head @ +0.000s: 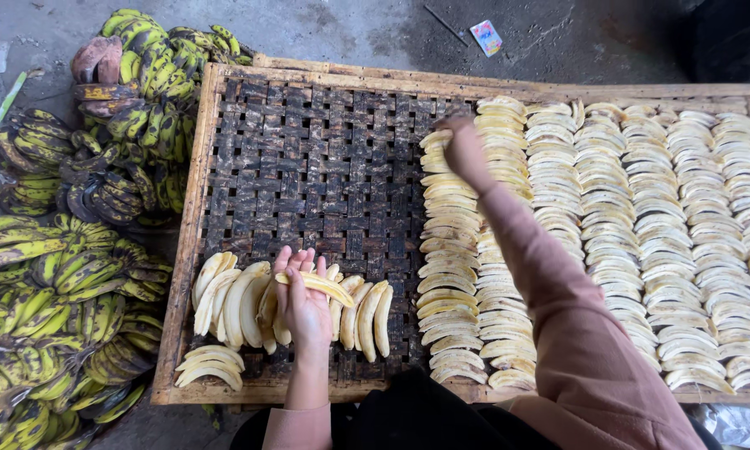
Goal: The person sits at a woven bamboo drying tray and places peeled banana halves one at a time onto the tray, arranging them in neat curved rows alongside already laid-out slices, filling the empty woven surface.
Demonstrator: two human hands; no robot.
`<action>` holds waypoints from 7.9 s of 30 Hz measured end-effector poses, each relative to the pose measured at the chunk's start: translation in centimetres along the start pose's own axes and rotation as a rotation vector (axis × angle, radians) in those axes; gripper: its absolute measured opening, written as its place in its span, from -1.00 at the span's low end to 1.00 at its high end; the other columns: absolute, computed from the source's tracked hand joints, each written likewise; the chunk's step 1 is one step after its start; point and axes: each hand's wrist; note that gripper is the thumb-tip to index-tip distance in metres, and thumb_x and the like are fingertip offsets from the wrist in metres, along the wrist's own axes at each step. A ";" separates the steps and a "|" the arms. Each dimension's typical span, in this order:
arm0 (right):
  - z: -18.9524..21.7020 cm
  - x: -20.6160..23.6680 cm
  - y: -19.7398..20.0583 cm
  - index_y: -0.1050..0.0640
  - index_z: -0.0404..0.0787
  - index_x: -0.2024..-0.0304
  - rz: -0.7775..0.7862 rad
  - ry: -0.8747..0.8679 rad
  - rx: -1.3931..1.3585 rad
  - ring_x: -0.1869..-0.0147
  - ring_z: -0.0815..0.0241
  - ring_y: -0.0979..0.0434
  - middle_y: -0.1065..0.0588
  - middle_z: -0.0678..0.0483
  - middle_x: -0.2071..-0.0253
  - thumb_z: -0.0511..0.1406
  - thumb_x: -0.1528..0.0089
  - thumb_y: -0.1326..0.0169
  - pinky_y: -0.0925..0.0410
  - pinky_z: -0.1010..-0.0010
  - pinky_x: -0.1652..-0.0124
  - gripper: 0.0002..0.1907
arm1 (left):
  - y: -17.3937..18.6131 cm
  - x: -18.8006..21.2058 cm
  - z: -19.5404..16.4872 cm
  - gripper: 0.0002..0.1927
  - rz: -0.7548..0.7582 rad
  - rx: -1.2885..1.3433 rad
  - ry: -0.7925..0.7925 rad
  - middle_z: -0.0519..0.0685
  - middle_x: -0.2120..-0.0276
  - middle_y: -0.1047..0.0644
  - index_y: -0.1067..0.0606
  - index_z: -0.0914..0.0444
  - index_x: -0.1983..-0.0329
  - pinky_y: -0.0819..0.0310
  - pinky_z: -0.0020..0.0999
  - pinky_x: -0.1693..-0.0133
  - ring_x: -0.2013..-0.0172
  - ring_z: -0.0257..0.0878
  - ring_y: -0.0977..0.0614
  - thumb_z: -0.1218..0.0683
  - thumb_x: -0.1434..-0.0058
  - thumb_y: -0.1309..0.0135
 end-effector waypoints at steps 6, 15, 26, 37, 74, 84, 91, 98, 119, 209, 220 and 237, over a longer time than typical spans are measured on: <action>15.5 10.3 -2.0 -0.29 -0.24 -0.32 1.046 -0.009 -1.350 -0.19 0.17 -0.52 -0.48 -0.02 -0.11 -0.30 -0.37 -0.10 -0.48 0.33 -0.18 -0.50 | -1.4 2.0 1.2 -0.62 0.068 -0.583 -0.230 0.13 -0.34 -0.30 -0.24 0.30 -0.31 -0.10 -0.01 -0.41 -0.34 -0.05 -0.33 0.02 -0.59 0.39; 5.6 1.6 -4.3 -0.63 -0.21 0.02 0.755 -0.117 -0.992 0.01 0.19 -0.65 -0.63 0.00 0.05 -0.39 -0.28 -0.14 -0.55 0.39 -0.03 -0.79 | -1.8 1.2 -4.2 -0.54 -0.037 -0.842 -0.274 0.05 -0.23 -0.33 -0.24 0.28 -0.34 -0.43 -0.26 -0.21 -0.19 -0.13 -0.47 0.13 -0.40 0.01; -5.7 -4.3 -1.8 -0.70 -0.11 0.15 0.204 -0.223 -0.045 0.09 -0.02 -0.62 -0.61 -0.02 0.19 -0.43 -0.28 -0.15 -0.42 0.14 0.09 -0.83 | -0.5 1.1 -5.4 -0.71 -0.135 -0.857 -0.573 -0.02 -0.13 -0.39 -0.39 0.28 -0.21 -0.39 -0.40 -0.07 -0.06 -0.29 -0.47 0.26 -0.45 -0.04; 4.3 5.1 -5.4 -0.51 -0.15 -0.07 0.388 0.380 -0.577 -0.15 0.10 -0.55 -0.56 -0.01 -0.07 -0.41 -0.35 -0.26 -0.43 0.21 -0.19 -0.72 | -0.6 1.4 -5.8 -0.74 -0.135 -0.760 -0.528 -0.03 -0.13 -0.41 -0.39 0.27 -0.20 -0.41 -0.38 -0.11 -0.08 -0.29 -0.47 0.21 -0.49 -0.03; 11.0 19.9 -0.3 -0.51 -0.21 -0.02 1.015 0.167 -0.567 0.06 0.11 -0.56 -0.53 0.01 0.13 -0.29 -0.18 -0.19 -0.44 0.27 0.02 -0.64 | -0.2 0.7 -5.4 -0.66 0.176 -0.520 0.242 0.09 0.12 -0.56 -0.37 0.43 -0.13 -0.66 -0.31 0.07 0.16 -0.20 -0.64 0.11 -0.41 0.01; 12.4 13.5 -1.7 -0.52 -0.25 -0.11 0.741 -0.493 -1.140 0.34 0.48 -0.37 -0.48 0.23 0.31 -0.29 -0.37 -0.07 -0.27 0.61 0.36 -0.72 | -0.5 2.3 3.4 -0.48 0.031 -0.023 0.276 0.01 -0.05 -0.48 -0.35 0.30 -0.21 -0.63 -0.26 0.02 -0.03 -0.23 -0.57 0.14 -0.24 -0.28; 12.7 10.4 -1.3 -0.63 -0.30 0.03 0.789 -0.234 -0.982 0.28 0.42 -0.46 -0.59 0.13 0.30 -0.34 -0.32 -0.20 -0.38 0.53 0.28 -0.79 | -1.1 1.9 2.8 -0.53 -0.015 0.123 0.327 -0.03 -0.01 -0.53 -0.39 0.14 -0.16 -0.68 -0.17 0.05 -0.01 -0.19 -0.63 0.09 -0.19 -0.20; 10.7 4.0 -0.5 -0.61 -0.19 -0.03 0.838 -0.380 -1.001 0.40 0.43 -0.47 -0.60 0.16 0.32 -0.30 -0.34 -0.08 -0.40 0.59 0.40 -0.77 | -0.5 1.6 3.4 -0.58 -0.027 0.236 0.345 -0.12 0.12 -0.55 -0.39 0.16 -0.16 -0.59 -0.10 0.01 -0.01 -0.23 -0.58 0.18 -0.28 -0.24; -0.6 -2.8 -2.4 -0.11 -0.37 -0.47 0.156 -0.404 0.270 -0.54 -0.31 -0.06 -0.09 -0.36 -0.47 0.01 -0.42 0.04 -0.01 -0.14 -0.39 -0.22 | -0.6 2.3 2.1 -0.48 -0.013 0.106 0.338 -0.10 0.24 -0.51 -0.33 0.22 -0.22 -0.64 -0.22 0.08 0.16 -0.24 -0.63 0.32 -0.22 -0.17; 0.7 -1.0 0.0 -0.37 -0.36 -0.30 0.262 -0.102 -0.084 -0.31 -0.20 -0.45 -0.43 -0.27 -0.25 -0.19 -0.39 -0.19 -0.32 0.11 -0.27 -0.45 | -1.9 3.0 -1.1 -0.55 0.230 -0.931 0.171 0.04 0.16 -0.67 -0.42 0.28 -0.25 -0.64 -0.43 0.22 0.27 -0.31 -0.71 0.21 -0.29 -0.12; 13.4 23.9 1.8 -0.57 -0.28 -0.02 0.698 -0.479 -1.089 0.25 0.46 -0.51 -0.57 0.18 0.25 -0.36 -0.33 -0.15 -0.43 0.54 0.25 -0.78 | 2.7 3.6 0.3 -0.35 0.654 -1.133 0.440 0.08 -0.03 -0.57 -0.40 0.27 -0.18 -0.62 -0.38 0.30 0.23 -0.32 -0.66 0.10 -0.04 -0.41; 19.0 29.7 6.7 -0.57 -0.21 0.10 0.572 -0.145 -0.340 0.10 -0.06 -0.56 -0.55 -0.02 0.26 -0.35 -0.09 -0.30 -0.42 0.16 0.13 -0.68 | 5.5 11.0 1.7 -0.81 0.549 -1.467 -0.071 0.13 0.27 -0.55 -0.54 0.31 0.30 -0.49 -0.07 0.11 0.17 0.09 -0.61 0.23 -0.06 -0.32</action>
Point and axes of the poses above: each hand's wrist, its own x-axis away from the middle knuckle, its own y-axis out of the back of the hand, z = x × y
